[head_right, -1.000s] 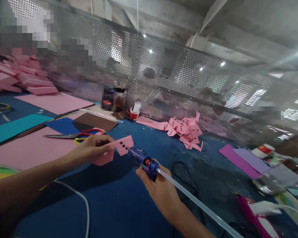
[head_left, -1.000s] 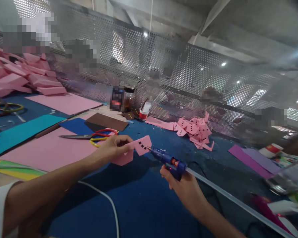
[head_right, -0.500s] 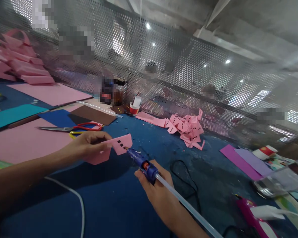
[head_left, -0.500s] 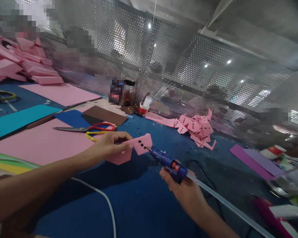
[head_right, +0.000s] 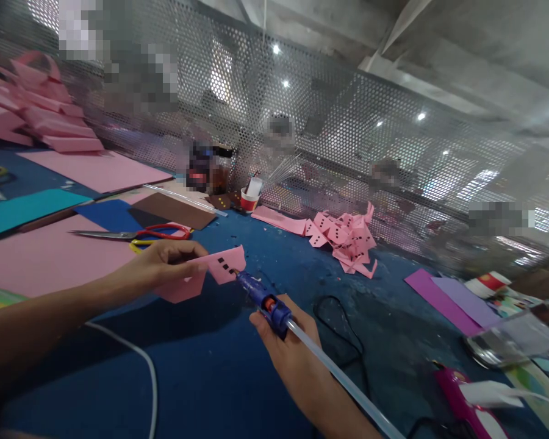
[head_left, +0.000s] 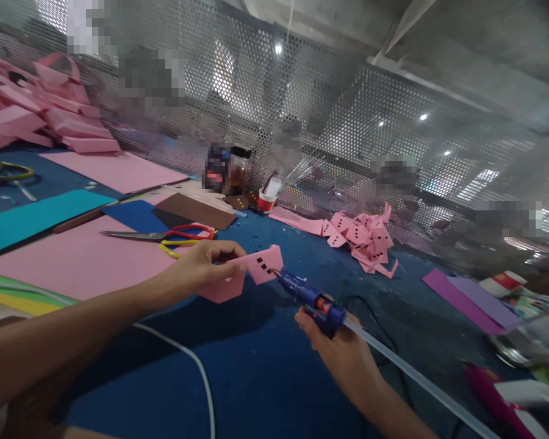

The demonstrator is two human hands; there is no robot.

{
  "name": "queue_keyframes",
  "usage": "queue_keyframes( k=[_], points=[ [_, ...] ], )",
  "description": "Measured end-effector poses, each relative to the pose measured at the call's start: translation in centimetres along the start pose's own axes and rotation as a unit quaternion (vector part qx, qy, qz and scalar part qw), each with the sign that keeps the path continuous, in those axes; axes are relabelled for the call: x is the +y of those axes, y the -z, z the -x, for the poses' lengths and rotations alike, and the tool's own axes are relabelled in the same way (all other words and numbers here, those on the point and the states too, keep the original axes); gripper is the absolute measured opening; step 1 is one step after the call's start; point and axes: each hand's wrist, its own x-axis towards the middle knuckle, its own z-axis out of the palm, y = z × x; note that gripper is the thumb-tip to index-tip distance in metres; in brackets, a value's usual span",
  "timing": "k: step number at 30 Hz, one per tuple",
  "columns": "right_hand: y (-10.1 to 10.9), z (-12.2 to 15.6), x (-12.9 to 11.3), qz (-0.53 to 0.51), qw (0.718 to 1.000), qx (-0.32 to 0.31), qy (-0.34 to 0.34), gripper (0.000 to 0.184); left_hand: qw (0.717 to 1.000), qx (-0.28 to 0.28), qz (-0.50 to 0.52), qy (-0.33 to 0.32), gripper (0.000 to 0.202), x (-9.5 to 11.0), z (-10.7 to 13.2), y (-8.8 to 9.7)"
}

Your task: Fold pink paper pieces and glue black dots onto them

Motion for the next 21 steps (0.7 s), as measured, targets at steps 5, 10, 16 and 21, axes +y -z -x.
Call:
queue_keyframes(
  k=[5, 10, 16, 21],
  points=[
    [-0.08, -0.21, 0.04, -0.006, 1.000, -0.001, -0.005, 0.037, 1.000, -0.005, 0.010, 0.000, 0.034, -0.14, -0.12, -0.02],
    [-0.16, -0.26, 0.07, -0.016, 1.000, -0.002, -0.010, 0.038, 1.000, -0.011, 0.009, 0.009, 0.036, 0.11, -0.06, -0.05],
    [0.12, -0.16, -0.04, -0.014, 1.000, -0.005, -0.008, 0.037, 1.000, -0.018, 0.015, 0.011, 0.035, 0.12, -0.02, -0.04],
    [0.10, -0.05, -0.14, -0.008, 1.000, -0.002, 0.002, 0.036, 1.000, -0.015, 0.015, 0.012, 0.038, 0.11, -0.13, -0.11]
  ],
)
